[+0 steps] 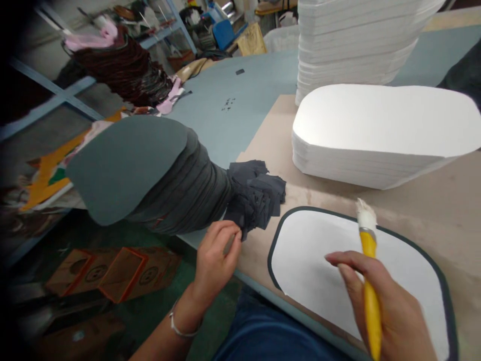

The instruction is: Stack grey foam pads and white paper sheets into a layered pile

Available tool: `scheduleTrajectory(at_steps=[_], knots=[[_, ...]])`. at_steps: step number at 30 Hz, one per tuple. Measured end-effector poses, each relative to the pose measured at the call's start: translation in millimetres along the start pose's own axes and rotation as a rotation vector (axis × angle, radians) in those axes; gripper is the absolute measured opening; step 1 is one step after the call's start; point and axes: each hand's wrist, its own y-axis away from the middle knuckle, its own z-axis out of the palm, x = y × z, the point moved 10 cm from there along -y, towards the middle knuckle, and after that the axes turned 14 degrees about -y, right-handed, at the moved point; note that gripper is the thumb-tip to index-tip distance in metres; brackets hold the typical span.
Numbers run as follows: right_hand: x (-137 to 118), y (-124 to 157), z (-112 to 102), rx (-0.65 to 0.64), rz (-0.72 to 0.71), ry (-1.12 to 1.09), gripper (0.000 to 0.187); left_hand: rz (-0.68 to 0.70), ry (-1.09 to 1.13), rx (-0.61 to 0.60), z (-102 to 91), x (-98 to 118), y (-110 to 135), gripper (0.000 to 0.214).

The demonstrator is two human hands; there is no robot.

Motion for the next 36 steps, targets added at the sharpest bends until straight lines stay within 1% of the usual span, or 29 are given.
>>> scheduleTrajectory(at_steps=[2,3,5,7,8,9,10,11,12,14,15,16,17,19,21,23,25,28,30,32,36], knots=[[-31,-5,18,-0.010,-0.074,-0.050,0.027,0.119,0.043,0.001,-3.8,40,-5,0.011],[-41,-7,27,-0.019,-0.094,-0.085,0.027,0.173,0.070,-0.010,-2.7,58,-7,0.011],[-46,-9,38,-0.021,-0.078,-0.157,0.024,0.268,0.142,-0.043,2.9,92,-7,0.012],[-39,-7,37,0.012,-0.025,-0.200,0.018,0.296,0.233,-0.070,10.3,113,-6,0.012],[-35,-5,32,0.050,-0.007,-0.210,0.015,0.263,0.292,-0.086,15.2,117,-7,0.010],[-32,-3,24,0.095,-0.001,-0.210,0.014,0.192,0.364,-0.115,22.3,117,-7,0.009],[-29,1,15,0.138,-0.004,-0.203,0.014,0.088,0.456,-0.174,33.8,113,-8,0.012],[-26,4,6,0.176,-0.010,-0.195,0.015,-0.038,0.567,-0.268,50.0,108,-6,0.018],[-23,7,-1,0.200,-0.012,-0.189,0.015,-0.169,0.694,-0.388,69.3,105,-2,0.025],[-12,13,-11,0.215,0.008,-0.188,0.016,-0.384,0.941,-0.640,105.5,109,12,0.032],[-5,16,-14,0.219,0.033,-0.191,0.016,-0.457,1.034,-0.736,118.4,115,17,0.033],[3,18,-16,0.228,0.063,-0.193,0.017,-0.504,1.097,-0.797,127.4,120,19,0.034],[11,20,-18,0.238,0.093,-0.191,0.018,-0.530,1.132,-0.826,133.6,124,19,0.034],[28,21,-21,0.256,0.153,-0.175,0.018,-0.536,1.134,-0.824,140.6,130,12,0.031],[41,17,-22,0.252,0.191,-0.145,0.018,-0.479,1.066,-0.758,142.3,133,-3,0.028],[50,8,-22,0.236,0.199,-0.093,0.017,-0.356,0.941,-0.651,140.0,137,-22,0.026],[57,-2,-23,0.232,0.197,-0.029,0.015,-0.198,0.779,-0.535,136.4,143,-41,0.027],[67,-15,-22,0.224,0.209,0.078,0.012,0.013,0.515,-0.397,134.4,154,-61,0.029],[74,-20,-19,0.201,0.216,0.152,0.010,0.115,0.359,-0.344,136.8,161,-68,0.030],[80,-22,-14,0.168,0.221,0.214,0.011,0.189,0.242,-0.318,140.7,167,-70,0.029],[88,-21,-7,0.117,0.236,0.286,0.012,0.264,0.110,-0.312,149.7,172,-67,0.025]])
